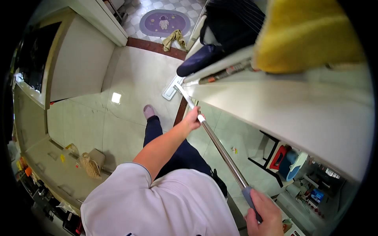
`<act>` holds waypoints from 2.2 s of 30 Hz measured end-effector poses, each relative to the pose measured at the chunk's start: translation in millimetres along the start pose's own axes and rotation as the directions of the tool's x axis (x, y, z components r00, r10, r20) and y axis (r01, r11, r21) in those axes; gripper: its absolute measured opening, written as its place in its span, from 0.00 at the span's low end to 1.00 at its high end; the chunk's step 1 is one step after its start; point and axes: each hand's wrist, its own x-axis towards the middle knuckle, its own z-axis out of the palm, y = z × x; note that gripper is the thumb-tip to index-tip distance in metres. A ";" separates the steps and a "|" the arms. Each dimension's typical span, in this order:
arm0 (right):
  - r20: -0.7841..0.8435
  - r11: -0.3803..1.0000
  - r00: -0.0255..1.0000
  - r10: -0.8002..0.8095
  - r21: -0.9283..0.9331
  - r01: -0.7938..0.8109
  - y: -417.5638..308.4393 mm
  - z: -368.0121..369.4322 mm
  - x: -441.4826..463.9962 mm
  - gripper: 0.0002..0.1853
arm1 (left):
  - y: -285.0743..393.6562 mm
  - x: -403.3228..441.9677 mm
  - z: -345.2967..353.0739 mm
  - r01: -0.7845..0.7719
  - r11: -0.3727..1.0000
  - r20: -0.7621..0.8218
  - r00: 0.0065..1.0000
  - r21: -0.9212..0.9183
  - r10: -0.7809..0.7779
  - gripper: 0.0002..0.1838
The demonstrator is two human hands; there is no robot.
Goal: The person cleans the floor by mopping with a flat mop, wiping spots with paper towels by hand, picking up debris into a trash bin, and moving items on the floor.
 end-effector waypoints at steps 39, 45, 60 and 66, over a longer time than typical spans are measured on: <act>-0.156 0.797 0.844 -0.513 -0.452 0.401 -146.4 53.3 189.1 0.21 | 334.0 -32.7 -48.1 -0.332 0.895 -0.108 0.943 -0.297 0.314 0.12; -0.064 0.730 0.776 -0.628 -0.393 0.559 -214.5 93.2 228.5 0.20 | 412.9 -50.2 -122.4 -0.470 0.824 -0.111 0.881 -0.316 0.460 0.09; -0.055 0.635 0.753 -0.655 -0.581 0.510 -225.0 27.4 185.7 0.23 | 372.4 -79.5 -87.3 -0.312 0.829 0.142 0.897 -0.465 0.417 0.07; 0.185 0.350 0.650 -0.737 -0.719 0.601 -293.1 16.4 187.7 0.18 | 407.1 -67.2 -29.3 -0.266 0.784 0.200 0.875 -0.561 0.441 0.09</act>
